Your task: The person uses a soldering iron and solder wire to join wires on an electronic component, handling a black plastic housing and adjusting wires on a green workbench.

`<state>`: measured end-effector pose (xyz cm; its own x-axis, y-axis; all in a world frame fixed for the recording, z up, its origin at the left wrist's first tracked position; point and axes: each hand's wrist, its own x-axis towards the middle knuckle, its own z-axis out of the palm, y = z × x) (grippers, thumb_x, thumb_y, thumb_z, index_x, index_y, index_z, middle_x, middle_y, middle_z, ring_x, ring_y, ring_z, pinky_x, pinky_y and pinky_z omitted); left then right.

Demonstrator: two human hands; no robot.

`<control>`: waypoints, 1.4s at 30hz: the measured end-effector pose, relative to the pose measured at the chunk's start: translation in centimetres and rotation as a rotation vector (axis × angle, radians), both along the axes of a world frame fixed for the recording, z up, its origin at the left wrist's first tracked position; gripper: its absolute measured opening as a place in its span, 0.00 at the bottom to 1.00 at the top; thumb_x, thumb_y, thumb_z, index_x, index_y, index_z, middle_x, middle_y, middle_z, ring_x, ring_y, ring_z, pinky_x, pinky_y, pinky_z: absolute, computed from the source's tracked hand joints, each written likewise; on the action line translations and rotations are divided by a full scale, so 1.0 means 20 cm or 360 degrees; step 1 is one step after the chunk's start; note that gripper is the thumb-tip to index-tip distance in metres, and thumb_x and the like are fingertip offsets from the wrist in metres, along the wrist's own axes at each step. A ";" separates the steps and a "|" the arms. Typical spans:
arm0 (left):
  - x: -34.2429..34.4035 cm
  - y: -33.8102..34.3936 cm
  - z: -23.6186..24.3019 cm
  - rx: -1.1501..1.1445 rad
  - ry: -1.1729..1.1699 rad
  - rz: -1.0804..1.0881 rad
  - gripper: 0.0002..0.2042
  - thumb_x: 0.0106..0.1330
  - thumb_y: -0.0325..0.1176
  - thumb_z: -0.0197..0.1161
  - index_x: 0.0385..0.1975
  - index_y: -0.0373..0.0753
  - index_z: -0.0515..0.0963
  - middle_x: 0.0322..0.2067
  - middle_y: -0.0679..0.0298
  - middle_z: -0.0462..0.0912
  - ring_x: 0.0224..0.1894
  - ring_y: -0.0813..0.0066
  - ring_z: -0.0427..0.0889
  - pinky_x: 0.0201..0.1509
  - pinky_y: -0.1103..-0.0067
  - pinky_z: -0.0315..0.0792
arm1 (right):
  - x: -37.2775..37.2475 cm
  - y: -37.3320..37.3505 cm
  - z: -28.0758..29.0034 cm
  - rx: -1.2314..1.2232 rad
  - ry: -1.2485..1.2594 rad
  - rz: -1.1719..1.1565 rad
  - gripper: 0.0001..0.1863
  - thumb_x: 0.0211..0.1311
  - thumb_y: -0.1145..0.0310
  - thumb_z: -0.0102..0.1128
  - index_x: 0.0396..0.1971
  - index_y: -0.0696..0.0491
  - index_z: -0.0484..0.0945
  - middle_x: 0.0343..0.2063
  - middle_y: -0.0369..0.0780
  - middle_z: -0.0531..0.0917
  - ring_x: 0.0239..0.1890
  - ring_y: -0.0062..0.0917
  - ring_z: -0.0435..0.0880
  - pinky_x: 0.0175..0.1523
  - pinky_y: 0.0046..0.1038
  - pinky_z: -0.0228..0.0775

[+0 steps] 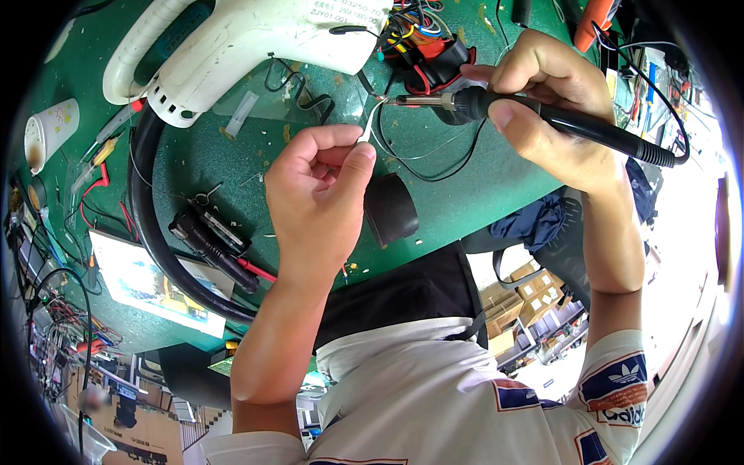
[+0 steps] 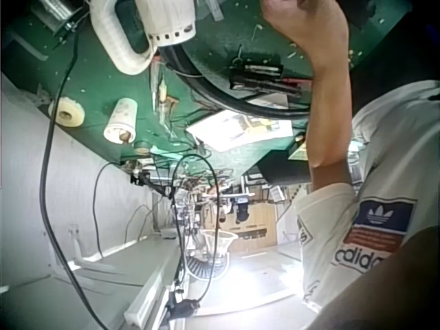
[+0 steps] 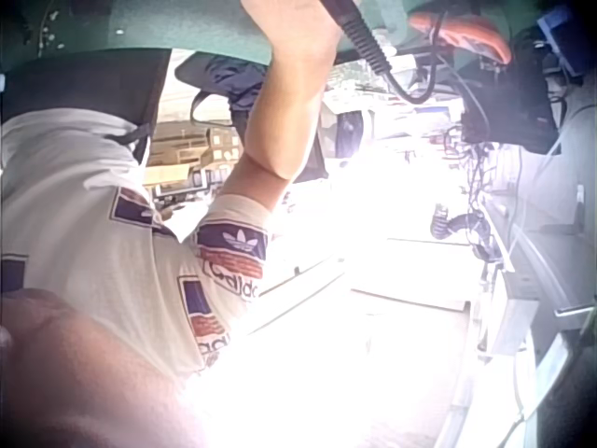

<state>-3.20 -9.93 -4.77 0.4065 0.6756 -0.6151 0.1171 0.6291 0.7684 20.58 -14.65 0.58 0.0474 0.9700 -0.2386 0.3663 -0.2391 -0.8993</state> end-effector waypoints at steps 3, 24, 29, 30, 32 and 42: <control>0.00 0.00 0.00 0.0039 0.0033 -0.0035 0.07 0.62 0.21 0.65 0.39 0.31 0.79 0.28 0.66 0.81 0.29 0.86 0.77 0.33 0.87 0.71 | 0.00 0.02 0.02 -0.0028 -0.0054 0.0033 0.06 0.56 0.76 0.58 0.26 0.58 0.69 0.24 0.33 0.70 0.27 0.13 0.74 0.61 0.36 0.75; 0.00 -0.02 0.00 0.0174 0.0113 -0.0073 0.06 0.63 0.21 0.65 0.38 0.31 0.79 0.27 0.66 0.81 0.27 0.87 0.75 0.29 0.87 0.70 | -0.03 0.01 0.05 -0.0109 -0.0005 -0.0063 0.10 0.58 0.73 0.63 0.27 0.56 0.69 0.19 0.32 0.75 0.27 0.12 0.77 0.62 0.34 0.72; 0.00 -0.02 0.00 0.0154 0.0102 -0.0054 0.06 0.63 0.21 0.65 0.38 0.31 0.79 0.27 0.66 0.81 0.27 0.87 0.75 0.29 0.87 0.70 | -0.03 0.01 0.05 -0.0107 0.0028 -0.0071 0.08 0.58 0.74 0.63 0.27 0.56 0.70 0.19 0.32 0.76 0.26 0.13 0.78 0.62 0.33 0.72; 0.00 -0.02 0.00 0.0162 0.0101 -0.0053 0.06 0.63 0.21 0.65 0.38 0.31 0.79 0.27 0.66 0.81 0.27 0.87 0.75 0.29 0.87 0.70 | -0.03 0.01 0.05 -0.0095 0.0024 -0.0062 0.08 0.58 0.74 0.63 0.27 0.56 0.70 0.20 0.32 0.76 0.26 0.12 0.78 0.61 0.33 0.72; 0.00 -0.02 0.00 0.0171 0.0096 -0.0055 0.06 0.63 0.21 0.65 0.38 0.31 0.79 0.27 0.66 0.81 0.27 0.87 0.75 0.29 0.87 0.70 | -0.02 0.01 0.04 -0.0077 0.0016 -0.0047 0.09 0.58 0.74 0.63 0.27 0.56 0.70 0.20 0.32 0.76 0.26 0.12 0.77 0.61 0.33 0.72; 0.00 -0.01 0.00 0.0184 0.0102 -0.0079 0.06 0.63 0.21 0.65 0.38 0.31 0.78 0.27 0.65 0.81 0.28 0.86 0.76 0.30 0.87 0.70 | -0.02 0.00 0.04 -0.0069 0.0006 -0.0039 0.08 0.58 0.75 0.62 0.28 0.57 0.71 0.20 0.32 0.73 0.26 0.11 0.75 0.62 0.33 0.71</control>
<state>-3.17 -10.18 -4.83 0.4036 0.7235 -0.5601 0.1970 0.5291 0.8254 20.13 -14.59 1.44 0.0700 0.9572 -0.2808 0.3562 -0.2870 -0.8892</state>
